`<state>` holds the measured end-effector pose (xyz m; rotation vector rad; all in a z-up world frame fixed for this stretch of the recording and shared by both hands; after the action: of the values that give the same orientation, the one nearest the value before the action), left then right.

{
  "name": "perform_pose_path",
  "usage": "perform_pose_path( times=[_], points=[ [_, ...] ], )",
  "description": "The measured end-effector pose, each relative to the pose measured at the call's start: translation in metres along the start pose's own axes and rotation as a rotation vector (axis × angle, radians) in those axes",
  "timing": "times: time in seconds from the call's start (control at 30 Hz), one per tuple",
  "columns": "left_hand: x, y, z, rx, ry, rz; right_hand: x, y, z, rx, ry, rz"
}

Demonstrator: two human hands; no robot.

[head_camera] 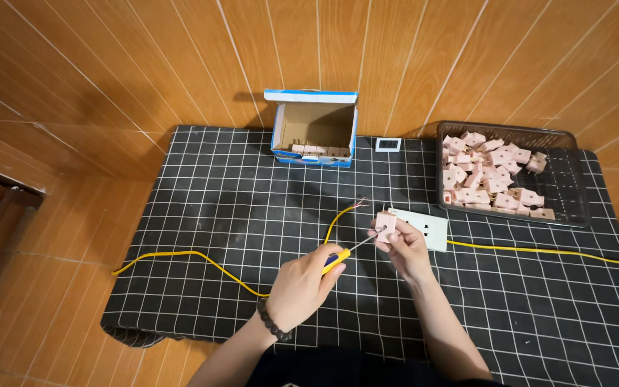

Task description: The person assembles a pink electrical component by inserting a yellow wire and securing it with a screwdriver. They then insert a metal pin into the component and tighten it. The person repeats this process with another component, inserting a wire and a pin, and securing them with the screwdriver.

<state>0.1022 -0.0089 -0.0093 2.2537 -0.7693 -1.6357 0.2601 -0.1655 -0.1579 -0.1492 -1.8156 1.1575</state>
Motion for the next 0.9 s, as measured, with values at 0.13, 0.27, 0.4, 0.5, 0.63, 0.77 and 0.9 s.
perform_pose_path(
  times=[0.13,0.27,0.4,0.5,0.63,0.77,0.9],
  points=[
    [-0.016,0.004,-0.003,0.025,0.093,-0.086,-0.008,-0.003,0.000,-0.010,0.010,-0.013],
    [-0.021,0.010,-0.006,0.074,0.109,-0.129,-0.008,0.002,0.001,0.029,-0.021,-0.023],
    [-0.026,0.014,-0.004,0.073,0.141,-0.144,-0.003,0.005,0.004,0.045,-0.038,-0.020],
    [-0.012,-0.010,0.006,0.015,0.223,0.015,0.007,0.002,0.004,0.039,-0.074,-0.078],
    [0.037,-0.061,0.061,-0.205,0.332,0.293,-0.001,0.013,-0.001,0.045,-0.074,-0.083],
    [0.101,-0.098,0.165,-0.160,0.250,-0.164,-0.009,0.033,-0.001,0.076,-0.051,-0.101],
    [0.127,-0.110,0.211,-0.003,0.106,-0.335,-0.014,0.055,-0.011,0.136,-0.055,-0.077]
  ],
)
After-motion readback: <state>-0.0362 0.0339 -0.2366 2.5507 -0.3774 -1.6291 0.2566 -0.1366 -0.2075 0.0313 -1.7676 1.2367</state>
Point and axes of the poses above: each hand's wrist, its own z-axis away from the middle knuckle, its own x-axis out of the palm, y = z × x, the point moved 9 cm from there along -z, towards the middle knuckle, and after that the axes turned 6 degrees about x, right-handed, at the moved point
